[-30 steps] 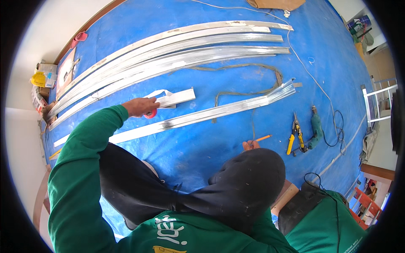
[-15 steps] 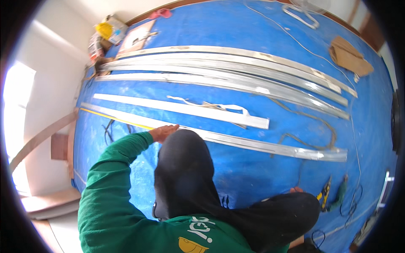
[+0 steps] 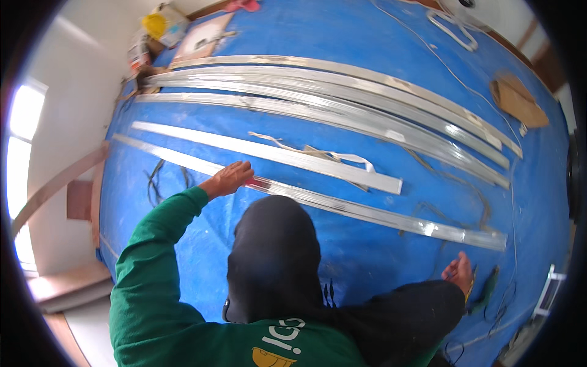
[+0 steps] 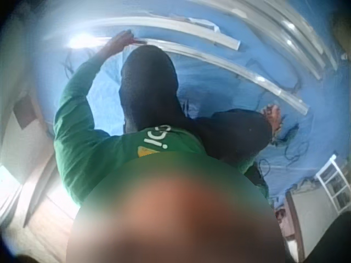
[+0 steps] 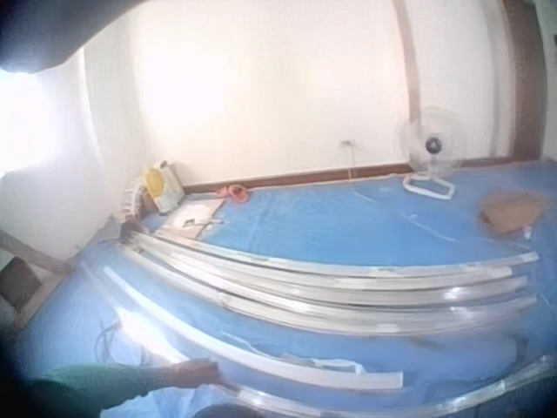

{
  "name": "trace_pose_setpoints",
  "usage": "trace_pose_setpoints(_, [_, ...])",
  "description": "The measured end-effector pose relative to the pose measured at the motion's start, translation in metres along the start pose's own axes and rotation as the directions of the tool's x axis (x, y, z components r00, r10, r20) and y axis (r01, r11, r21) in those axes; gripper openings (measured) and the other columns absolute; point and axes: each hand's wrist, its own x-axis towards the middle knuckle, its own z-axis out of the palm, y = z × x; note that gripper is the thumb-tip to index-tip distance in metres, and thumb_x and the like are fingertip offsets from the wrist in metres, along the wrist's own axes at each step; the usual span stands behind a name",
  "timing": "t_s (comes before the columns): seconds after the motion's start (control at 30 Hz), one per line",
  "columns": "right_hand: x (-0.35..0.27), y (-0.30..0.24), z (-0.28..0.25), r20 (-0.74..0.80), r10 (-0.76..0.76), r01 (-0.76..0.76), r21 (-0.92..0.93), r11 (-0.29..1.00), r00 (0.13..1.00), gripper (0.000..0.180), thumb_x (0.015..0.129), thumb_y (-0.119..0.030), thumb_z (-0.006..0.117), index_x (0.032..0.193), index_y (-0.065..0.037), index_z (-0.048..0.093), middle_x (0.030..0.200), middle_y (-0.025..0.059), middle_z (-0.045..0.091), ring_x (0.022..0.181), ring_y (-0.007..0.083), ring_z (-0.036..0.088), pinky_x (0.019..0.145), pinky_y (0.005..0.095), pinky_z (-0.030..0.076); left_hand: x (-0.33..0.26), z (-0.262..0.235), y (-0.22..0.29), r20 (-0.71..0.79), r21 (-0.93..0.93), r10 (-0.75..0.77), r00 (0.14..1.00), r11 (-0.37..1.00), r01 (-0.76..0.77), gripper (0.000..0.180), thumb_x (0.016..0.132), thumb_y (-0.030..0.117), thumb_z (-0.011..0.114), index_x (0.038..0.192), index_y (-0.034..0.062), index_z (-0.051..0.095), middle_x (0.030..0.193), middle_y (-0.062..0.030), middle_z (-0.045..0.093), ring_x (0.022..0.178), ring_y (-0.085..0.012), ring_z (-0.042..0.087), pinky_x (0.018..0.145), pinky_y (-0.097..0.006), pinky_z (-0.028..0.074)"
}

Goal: The person measures and marks metal strips with a tape measure and pencil, then cuts them with shears. They repeat this process for multiple strips on a blue tarp-covered floor.

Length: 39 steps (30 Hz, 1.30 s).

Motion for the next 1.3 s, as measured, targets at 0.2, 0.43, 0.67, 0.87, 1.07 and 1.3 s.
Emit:
trace_pose_setpoints(0.2, [-0.13, -0.099, 0.047, 0.013, -0.435, 0.43, -0.18, 0.885, 0.9, 0.04, 0.109, -0.035, 0.069, 0.135, -0.005, 0.067, 0.103, 0.0015, 0.065, 0.086, 0.0107, 0.061, 0.08, 0.0272, 0.052, 0.099, 0.015, 0.055, -0.085, -0.177, 0.13, 0.988, 0.974, -0.144, 0.009, 0.089, 0.001, 0.07, 0.096, 0.0036, 0.065, 0.101, -0.0157, 0.059, 0.099, -0.037, 0.063, 0.089, -0.048, 0.053])
trace_pose_setpoints(0.43, [-0.234, -0.127, 0.058, 0.426, -0.577, 0.593, -0.795, 0.13, 0.697, 0.044, 0.09, -0.03, 0.084, 0.125, -0.007, 0.071, 0.11, 0.0139, 0.071, 0.105, 0.034, 0.068, 0.095, 0.0476, 0.049, 0.225, 0.017, 0.112, 0.286, -0.346, 0.396, 0.873, 0.892, -0.291, 0.011, 0.097, 0.012, 0.074, 0.106, 0.0056, 0.077, 0.098, -0.0175, 0.069, 0.094, -0.0394, 0.068, 0.083, -0.05, 0.055])
trace_pose_setpoints(0.67, [-0.282, -0.144, 0.015, 0.392, -0.379, 0.524, -0.772, 0.36, 0.838, 0.029, 0.1, -0.036, 0.068, 0.101, -0.007, 0.067, 0.101, 0.0125, 0.061, 0.104, 0.0314, 0.064, 0.094, 0.051, 0.046, 0.298, -0.109, 0.187, 0.43, -0.323, 0.566, 0.703, 0.824, -0.465, 0.055, 0.088, 0.012, 0.08, 0.141, 0.0048, 0.066, 0.125, -0.0226, 0.066, 0.105, -0.0428, 0.069, 0.095, -0.049, 0.056])
trace_pose_setpoints(0.87, [-0.325, -0.139, 0.003, 0.169, -0.241, 0.263, -0.857, 0.442, 0.956, 0.035, 0.095, -0.04, 0.068, 0.098, -0.006, 0.072, 0.098, 0.0122, 0.067, 0.1, 0.0328, 0.067, 0.091, 0.0545, 0.048, 0.336, -0.22, 0.277, 0.577, -0.459, 0.569, 0.586, 0.819, -0.343, 0.066, 0.104, 0.042, 0.072, 0.16, 0.0115, 0.055, 0.152, -0.0225, 0.062, 0.138, -0.041, 0.06, 0.117, -0.047, 0.047])
trace_pose_setpoints(1.07, [-0.404, -0.087, 0.035, -0.038, -0.276, 0.041, -0.961, 0.273, 0.961, 0.024, 0.092, -0.031, 0.069, 0.1, -0.01, 0.075, 0.1, 0.0095, 0.069, 0.104, 0.0303, 0.068, 0.093, 0.0575, 0.049, 0.218, -0.358, 0.334, 0.757, -0.397, 0.589, 0.282, 0.758, -0.517, 0.056, 0.106, 0.033, 0.071, 0.153, 0.0074, 0.059, 0.131, -0.0242, 0.072, 0.116, -0.0428, 0.07, 0.1, -0.054, 0.054])
trace_pose_setpoints(1.3, [-0.549, -0.018, 0.125, -0.617, -0.249, -0.318, -0.659, 0.682, 0.746, 0.015, 0.096, -0.022, 0.064, 0.096, -0.014, 0.077, 0.101, 0.0116, 0.073, 0.088, 0.0282, 0.071, 0.071, 0.0504, 0.054, 0.125, -0.519, 0.308, 0.852, -0.397, 0.495, 0.17, 0.823, -0.406, 0.051, 0.107, 0.018, 0.072, 0.156, 0.0126, 0.058, 0.125, -0.0164, 0.077, 0.109, -0.0208, 0.073, 0.091, -0.034, 0.059])
